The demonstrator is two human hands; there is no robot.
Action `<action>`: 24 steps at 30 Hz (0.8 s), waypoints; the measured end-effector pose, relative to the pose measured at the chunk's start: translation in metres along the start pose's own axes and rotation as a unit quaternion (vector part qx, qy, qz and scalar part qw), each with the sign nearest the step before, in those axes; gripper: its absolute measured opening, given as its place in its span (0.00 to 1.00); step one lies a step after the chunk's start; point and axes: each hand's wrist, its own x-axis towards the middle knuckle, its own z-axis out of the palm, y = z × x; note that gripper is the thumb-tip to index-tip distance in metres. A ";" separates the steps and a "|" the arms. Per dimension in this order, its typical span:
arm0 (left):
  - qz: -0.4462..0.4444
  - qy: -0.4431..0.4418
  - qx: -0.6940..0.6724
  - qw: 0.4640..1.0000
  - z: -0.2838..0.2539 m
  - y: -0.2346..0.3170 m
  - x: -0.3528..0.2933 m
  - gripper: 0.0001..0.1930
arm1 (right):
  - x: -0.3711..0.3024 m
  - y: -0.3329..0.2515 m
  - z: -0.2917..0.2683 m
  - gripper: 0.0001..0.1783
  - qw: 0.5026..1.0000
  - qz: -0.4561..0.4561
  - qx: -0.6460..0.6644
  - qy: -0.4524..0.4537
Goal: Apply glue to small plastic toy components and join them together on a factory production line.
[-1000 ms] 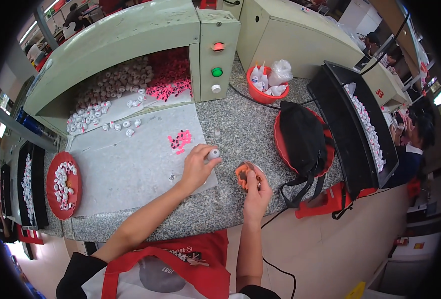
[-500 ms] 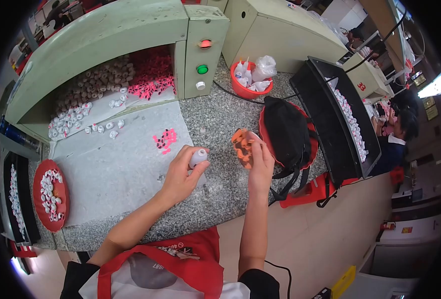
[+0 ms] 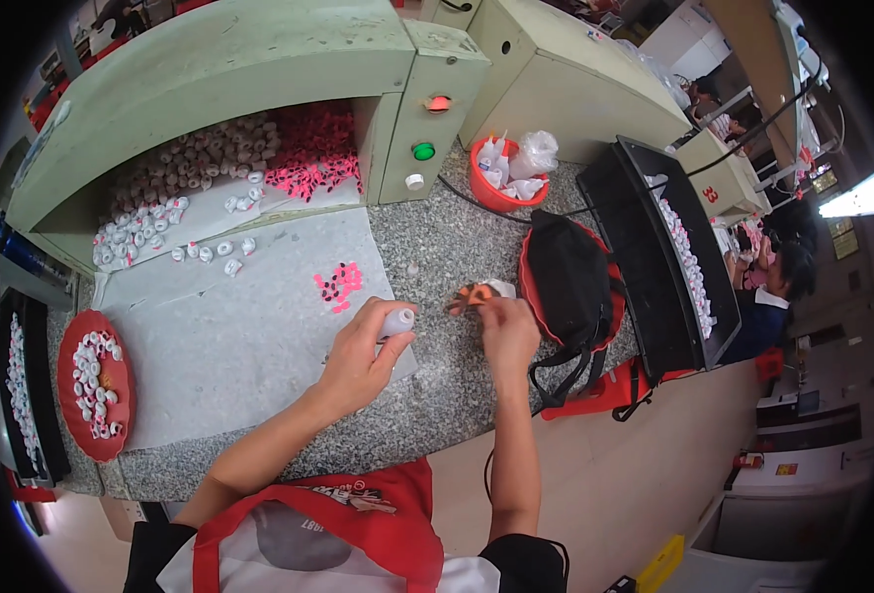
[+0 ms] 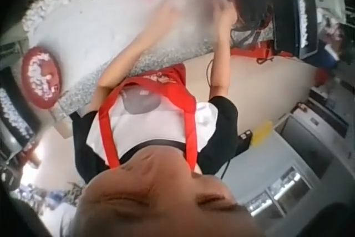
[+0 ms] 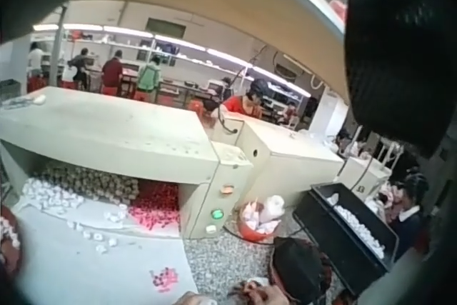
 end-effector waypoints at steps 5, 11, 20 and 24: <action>0.038 0.042 0.016 0.998 0.000 0.006 0.002 0.12 | 0.013 -0.054 -0.062 0.07 0.906 0.133 0.402 -0.021; 0.112 0.052 0.085 0.989 -0.008 0.018 0.002 0.16 | 0.000 -0.126 -0.089 0.06 0.868 -0.020 0.482 -0.115; 0.142 0.108 0.165 0.970 -0.009 0.005 -0.001 0.27 | -0.007 -0.175 -0.072 0.03 0.968 -0.076 0.230 -0.065; 0.113 0.060 0.146 0.981 -0.018 0.001 0.004 0.29 | 0.010 -0.169 -0.069 0.03 0.883 0.105 0.419 -0.185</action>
